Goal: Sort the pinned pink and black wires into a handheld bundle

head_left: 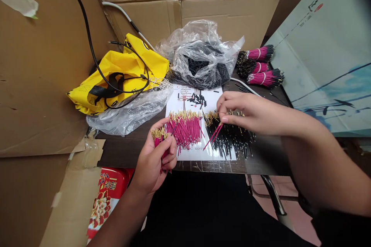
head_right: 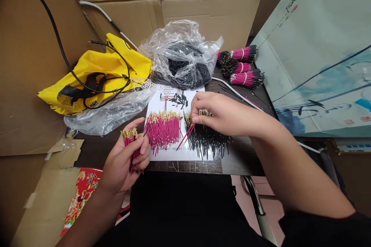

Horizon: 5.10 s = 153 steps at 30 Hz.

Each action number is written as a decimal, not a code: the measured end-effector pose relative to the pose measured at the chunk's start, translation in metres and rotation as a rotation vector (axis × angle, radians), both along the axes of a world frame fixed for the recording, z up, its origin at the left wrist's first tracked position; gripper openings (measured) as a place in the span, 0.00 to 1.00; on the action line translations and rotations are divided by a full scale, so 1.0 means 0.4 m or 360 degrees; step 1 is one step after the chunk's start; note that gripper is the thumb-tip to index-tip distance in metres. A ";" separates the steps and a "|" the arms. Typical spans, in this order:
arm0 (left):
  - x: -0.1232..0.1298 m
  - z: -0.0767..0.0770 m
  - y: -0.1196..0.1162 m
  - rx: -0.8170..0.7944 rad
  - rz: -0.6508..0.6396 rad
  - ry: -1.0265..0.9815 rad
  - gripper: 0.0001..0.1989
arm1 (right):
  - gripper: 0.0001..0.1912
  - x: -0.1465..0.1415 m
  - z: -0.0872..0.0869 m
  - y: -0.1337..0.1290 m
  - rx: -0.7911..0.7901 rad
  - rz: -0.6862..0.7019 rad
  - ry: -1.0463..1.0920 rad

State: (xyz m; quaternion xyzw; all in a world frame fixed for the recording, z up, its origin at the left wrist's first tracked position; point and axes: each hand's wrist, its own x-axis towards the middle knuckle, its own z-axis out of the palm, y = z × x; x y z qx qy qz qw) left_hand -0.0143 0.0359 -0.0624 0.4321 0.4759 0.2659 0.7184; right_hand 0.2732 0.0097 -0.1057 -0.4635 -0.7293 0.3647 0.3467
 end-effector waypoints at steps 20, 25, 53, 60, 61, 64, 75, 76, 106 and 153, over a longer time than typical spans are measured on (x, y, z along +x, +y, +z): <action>0.053 0.002 -0.019 -0.0341 -0.0151 -0.0183 0.20 | 0.08 -0.213 -0.008 0.012 -0.0468 0.0048 0.0736; 0.070 0.004 -0.001 -0.0424 -0.0069 -0.0157 0.10 | 0.11 -0.232 -0.012 0.024 -0.0591 0.0170 0.1137; 0.098 0.003 -0.008 -0.0293 -0.0306 -0.0043 0.37 | 0.17 -0.145 -0.044 0.030 -0.0809 0.0025 0.0988; 0.097 -0.005 -0.009 -0.0273 -0.0345 0.0055 0.36 | 0.16 -0.127 -0.042 0.031 -0.0824 0.0181 0.0990; 0.096 -0.006 -0.008 -0.0262 -0.0358 0.0049 0.35 | 0.15 -0.125 -0.044 0.031 -0.0801 0.0173 0.0995; 0.092 -0.008 -0.007 -0.0236 -0.0356 0.0031 0.34 | 0.14 -0.109 -0.046 0.031 -0.0698 0.0041 0.0940; 0.073 -0.005 -0.008 -0.0219 -0.0316 0.0036 0.37 | 0.15 0.158 -0.014 -0.063 -0.0667 -0.0140 0.0071; 0.074 -0.007 -0.008 -0.0220 -0.0311 0.0024 0.37 | 0.17 0.173 -0.030 -0.066 -0.0702 -0.0120 -0.0029; 0.085 -0.005 -0.011 -0.0318 -0.0388 -0.0035 0.32 | 0.14 -0.145 -0.038 0.013 -0.0730 0.0095 0.0871; -0.003 0.012 0.012 -0.0128 -0.0126 0.0062 0.34 | 0.18 -0.135 -0.102 -0.038 0.0225 -0.0148 -0.0781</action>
